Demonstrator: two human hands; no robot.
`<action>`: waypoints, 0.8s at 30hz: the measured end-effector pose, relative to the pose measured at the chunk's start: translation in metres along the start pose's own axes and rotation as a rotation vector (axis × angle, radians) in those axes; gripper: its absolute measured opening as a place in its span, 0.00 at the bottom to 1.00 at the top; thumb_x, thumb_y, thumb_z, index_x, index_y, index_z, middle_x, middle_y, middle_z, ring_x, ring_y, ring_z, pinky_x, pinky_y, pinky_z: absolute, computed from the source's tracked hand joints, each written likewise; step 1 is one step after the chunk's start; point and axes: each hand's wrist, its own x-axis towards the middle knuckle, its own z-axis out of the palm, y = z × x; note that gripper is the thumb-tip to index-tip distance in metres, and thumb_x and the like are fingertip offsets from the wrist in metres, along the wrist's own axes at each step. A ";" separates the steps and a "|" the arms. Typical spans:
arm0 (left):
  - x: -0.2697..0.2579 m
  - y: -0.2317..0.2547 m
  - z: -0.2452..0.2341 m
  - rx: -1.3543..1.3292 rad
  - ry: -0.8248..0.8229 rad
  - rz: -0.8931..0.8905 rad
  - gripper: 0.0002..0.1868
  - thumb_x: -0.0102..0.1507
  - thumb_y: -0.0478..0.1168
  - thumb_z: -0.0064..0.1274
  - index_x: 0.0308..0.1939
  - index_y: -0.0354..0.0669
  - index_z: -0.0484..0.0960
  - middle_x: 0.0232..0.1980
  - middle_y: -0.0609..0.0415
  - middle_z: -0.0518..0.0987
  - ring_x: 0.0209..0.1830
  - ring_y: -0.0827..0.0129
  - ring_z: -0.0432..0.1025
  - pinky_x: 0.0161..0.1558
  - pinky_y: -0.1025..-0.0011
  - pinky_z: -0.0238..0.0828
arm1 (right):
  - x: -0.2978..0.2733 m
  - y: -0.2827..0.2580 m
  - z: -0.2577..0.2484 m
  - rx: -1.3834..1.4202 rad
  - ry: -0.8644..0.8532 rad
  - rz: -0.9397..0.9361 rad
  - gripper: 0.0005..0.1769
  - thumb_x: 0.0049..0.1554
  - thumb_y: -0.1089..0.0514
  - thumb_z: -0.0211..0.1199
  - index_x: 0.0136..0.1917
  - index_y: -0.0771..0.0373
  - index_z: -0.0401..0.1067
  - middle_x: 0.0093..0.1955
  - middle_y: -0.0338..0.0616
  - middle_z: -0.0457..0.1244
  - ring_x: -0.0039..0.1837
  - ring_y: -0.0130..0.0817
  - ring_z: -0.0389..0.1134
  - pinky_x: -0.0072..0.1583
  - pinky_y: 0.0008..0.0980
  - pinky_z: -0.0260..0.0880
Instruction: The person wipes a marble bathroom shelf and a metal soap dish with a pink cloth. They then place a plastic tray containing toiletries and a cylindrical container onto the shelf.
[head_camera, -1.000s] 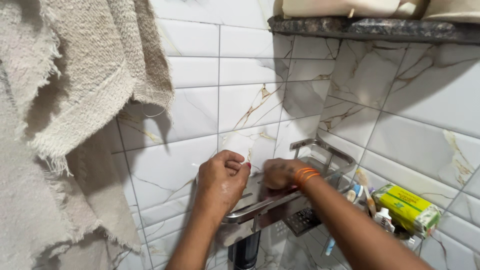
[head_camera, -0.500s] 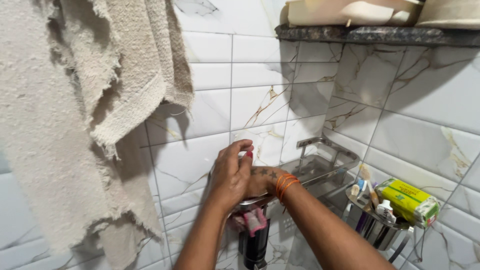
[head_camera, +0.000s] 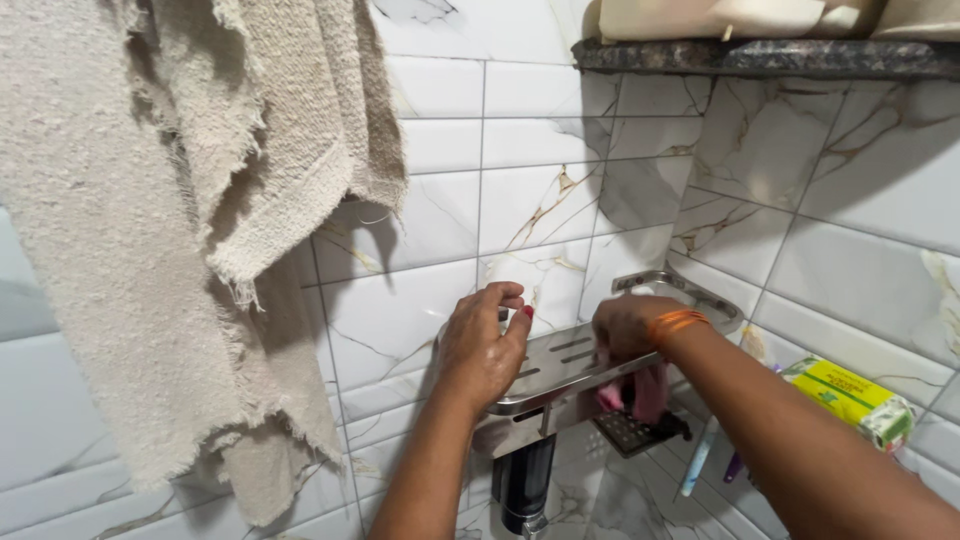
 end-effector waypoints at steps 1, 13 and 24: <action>0.000 0.000 0.000 -0.004 -0.001 -0.005 0.18 0.62 0.46 0.49 0.55 0.49 0.79 0.53 0.59 0.83 0.62 0.63 0.70 0.63 0.61 0.64 | -0.005 0.006 0.000 0.077 0.130 0.029 0.15 0.54 0.56 0.59 0.51 0.53 0.84 0.50 0.36 0.75 0.49 0.37 0.76 0.50 0.41 0.79; -0.003 -0.001 0.003 -0.052 0.052 0.006 0.17 0.62 0.46 0.51 0.52 0.47 0.82 0.49 0.55 0.85 0.55 0.63 0.76 0.59 0.62 0.69 | -0.110 -0.024 0.112 0.653 1.268 -0.361 0.21 0.41 0.56 0.78 0.51 0.57 0.83 0.51 0.42 0.63 0.51 0.33 0.67 0.50 0.33 0.73; -0.004 -0.001 0.003 0.002 0.061 0.030 0.16 0.62 0.51 0.52 0.46 0.48 0.86 0.48 0.51 0.86 0.55 0.58 0.76 0.58 0.60 0.69 | -0.093 -0.074 0.171 0.917 1.149 -0.219 0.17 0.39 0.65 0.72 0.45 0.65 0.80 0.51 0.50 0.69 0.50 0.40 0.75 0.50 0.34 0.76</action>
